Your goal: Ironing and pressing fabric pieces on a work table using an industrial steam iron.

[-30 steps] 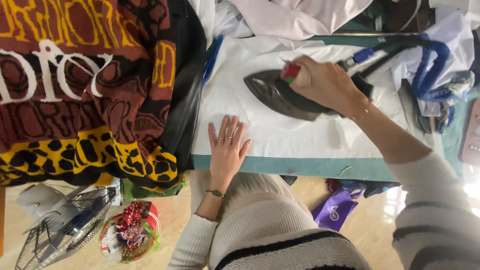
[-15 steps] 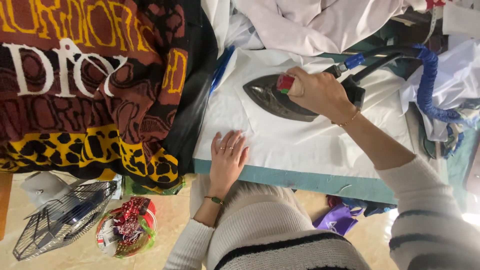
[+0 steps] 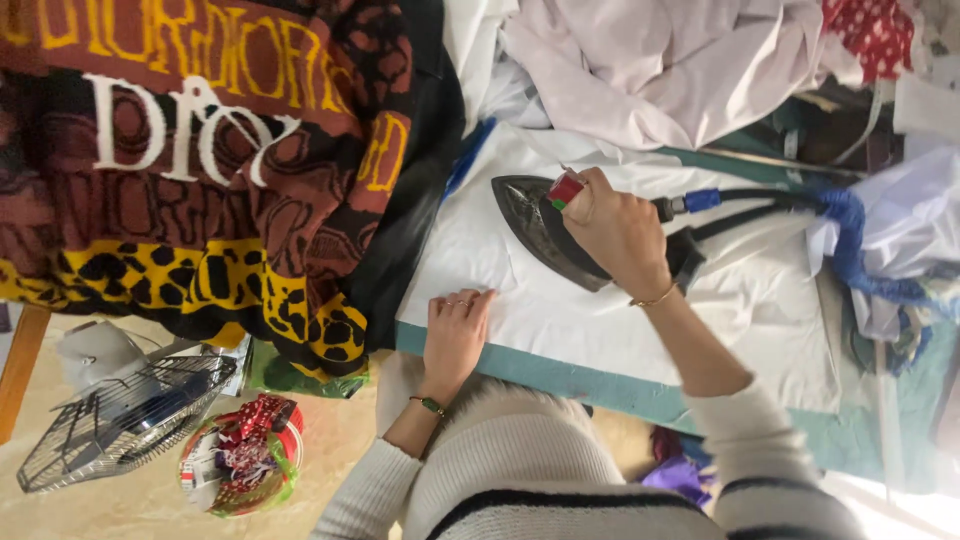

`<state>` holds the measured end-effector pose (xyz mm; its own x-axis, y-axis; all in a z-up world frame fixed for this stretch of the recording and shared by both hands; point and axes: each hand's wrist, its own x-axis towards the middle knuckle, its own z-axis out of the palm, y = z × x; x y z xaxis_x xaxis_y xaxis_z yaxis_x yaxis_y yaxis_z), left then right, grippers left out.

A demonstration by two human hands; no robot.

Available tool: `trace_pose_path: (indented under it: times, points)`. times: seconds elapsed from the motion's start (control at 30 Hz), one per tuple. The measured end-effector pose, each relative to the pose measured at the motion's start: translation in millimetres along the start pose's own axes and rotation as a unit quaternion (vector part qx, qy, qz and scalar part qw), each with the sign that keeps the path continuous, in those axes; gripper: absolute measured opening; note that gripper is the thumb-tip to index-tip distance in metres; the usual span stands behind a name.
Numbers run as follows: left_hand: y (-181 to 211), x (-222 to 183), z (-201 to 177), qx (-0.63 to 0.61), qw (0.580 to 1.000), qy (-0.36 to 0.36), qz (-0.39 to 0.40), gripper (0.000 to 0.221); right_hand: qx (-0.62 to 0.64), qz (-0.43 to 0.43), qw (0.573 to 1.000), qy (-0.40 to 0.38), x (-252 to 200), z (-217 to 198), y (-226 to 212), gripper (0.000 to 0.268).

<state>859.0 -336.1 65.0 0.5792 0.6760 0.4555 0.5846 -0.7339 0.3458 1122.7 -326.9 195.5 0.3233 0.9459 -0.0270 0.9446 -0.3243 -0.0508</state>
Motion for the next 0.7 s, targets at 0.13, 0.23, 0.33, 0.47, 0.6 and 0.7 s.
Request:
trace_pose_path:
  times: [0.13, 0.23, 0.33, 0.47, 0.6, 0.7]
  points:
    - [0, -1, -3, -0.022, 1.000, 0.010, 0.010, 0.027, 0.017, 0.048, 0.999, -0.012, 1, -8, -21, 0.046]
    - [-1, 1, -4, -0.033, 0.999, 0.010, 0.014, 0.027, 0.027, 0.053, 0.997, -0.046, 5, -15, -19, 0.051]
    - [-3, 2, -2, -0.054, 0.998, 0.017, 0.004, 0.030, 0.040, 0.049, 0.994, -0.093, 3, -33, -23, 0.054]
    - [9, 17, -39, -0.292, 0.952, 0.021, -0.083, 0.026, -0.043, -0.072, 0.996, -0.015, -8, -14, 8, 0.052]
    - [81, 52, -139, -0.690, 0.715, -0.020, -0.108, 0.043, -0.092, -0.128, 0.987, 0.037, -12, -7, 26, 0.051]
    - [108, 70, -196, -0.769, 0.479, -0.415, 0.085, 0.039, -0.088, -0.169, 0.974, 0.120, -12, -1, 32, 0.050]
